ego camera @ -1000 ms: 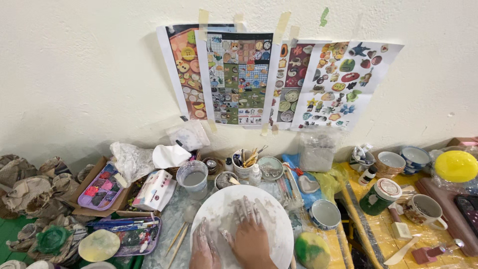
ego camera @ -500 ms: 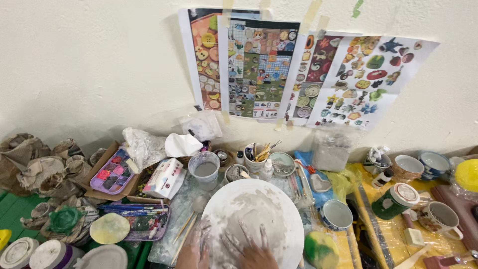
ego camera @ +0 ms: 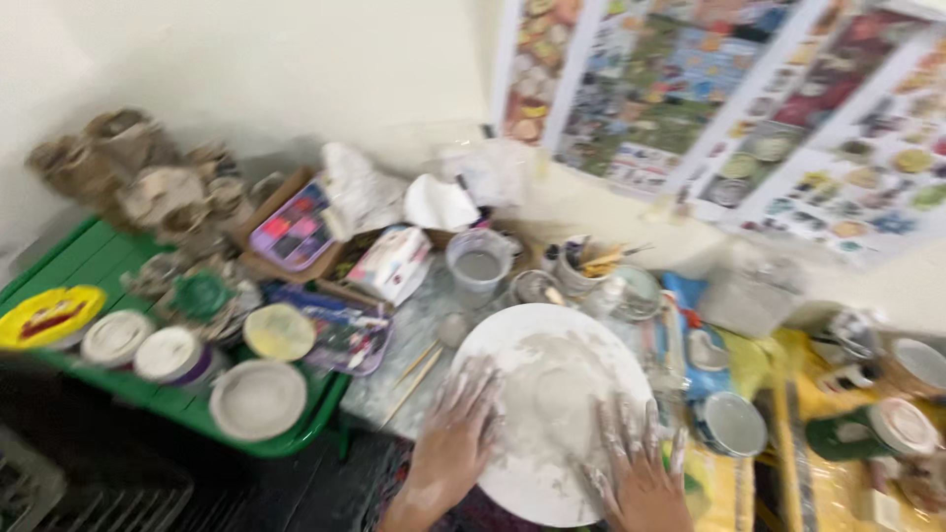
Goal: The person works with a piece of clay on a plate by hand, repeatedly pressing, rolling, and shaping it into a sphere and then a cylinder.
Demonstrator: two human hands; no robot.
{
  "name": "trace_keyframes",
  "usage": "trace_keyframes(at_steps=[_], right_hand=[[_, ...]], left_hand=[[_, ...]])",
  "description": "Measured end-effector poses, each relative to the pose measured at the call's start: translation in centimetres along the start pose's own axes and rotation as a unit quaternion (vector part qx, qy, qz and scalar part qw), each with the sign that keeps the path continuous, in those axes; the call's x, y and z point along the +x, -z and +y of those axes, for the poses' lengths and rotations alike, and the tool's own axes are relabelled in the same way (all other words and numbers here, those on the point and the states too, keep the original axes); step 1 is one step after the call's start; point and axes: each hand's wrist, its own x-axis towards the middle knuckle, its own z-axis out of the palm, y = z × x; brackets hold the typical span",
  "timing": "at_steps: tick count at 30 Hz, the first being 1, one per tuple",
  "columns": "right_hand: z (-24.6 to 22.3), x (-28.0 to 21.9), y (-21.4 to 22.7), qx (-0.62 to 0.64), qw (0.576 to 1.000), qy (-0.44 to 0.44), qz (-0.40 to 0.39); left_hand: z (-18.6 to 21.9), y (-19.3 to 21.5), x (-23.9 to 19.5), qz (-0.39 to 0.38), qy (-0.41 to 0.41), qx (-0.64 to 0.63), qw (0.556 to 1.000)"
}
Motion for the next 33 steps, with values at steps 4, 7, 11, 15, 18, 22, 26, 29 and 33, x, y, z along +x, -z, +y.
trace_keyframes(at_steps=[4, 7, 11, 15, 18, 22, 26, 29, 33], right_hand=[[0.1, 0.0, -0.5, 0.079, 0.996, -0.004, -0.05], [0.3, -0.9, -0.4, 0.086, 0.993, -0.006, -0.076], [1.0, -1.9, 0.9, 0.195, 0.976, -0.057, -0.082], [0.1, -1.5, 1.6, 0.247, 0.954, -0.164, -0.047], [-0.6, -1.3, 1.7, 0.252, 0.944, -0.201, -0.065], [-1.1, -1.9, 0.9, 0.242, 0.954, -0.175, -0.035], [-0.9, -3.2, -0.1, 0.252, 0.927, -0.257, -0.103], [-0.7, -2.9, 0.2, 0.265, 0.931, -0.24, -0.073], [-0.7, -1.5, 2.0, 0.284, 0.93, -0.232, -0.041]], left_hand=[[0.1, 0.7, 0.3, -0.019, -0.004, 0.025, 1.0], [-1.0, 0.3, 0.4, 0.005, -0.013, 0.003, 1.0], [-5.2, -0.2, 2.4, 0.094, 0.136, -0.144, 0.976], [-10.2, -1.6, 6.2, 0.088, 0.091, -0.139, 0.982], [-11.4, -1.5, 7.6, 0.017, 0.087, -0.171, 0.981], [-11.2, -1.7, 8.4, -0.011, 0.103, -0.126, 0.987], [-10.9, -2.2, 7.5, 0.041, 0.036, -0.047, 0.997], [-10.5, -2.5, 7.2, 0.039, 0.201, -0.073, 0.976], [-10.5, -2.0, 5.6, 0.143, 0.148, -0.046, 0.978]])
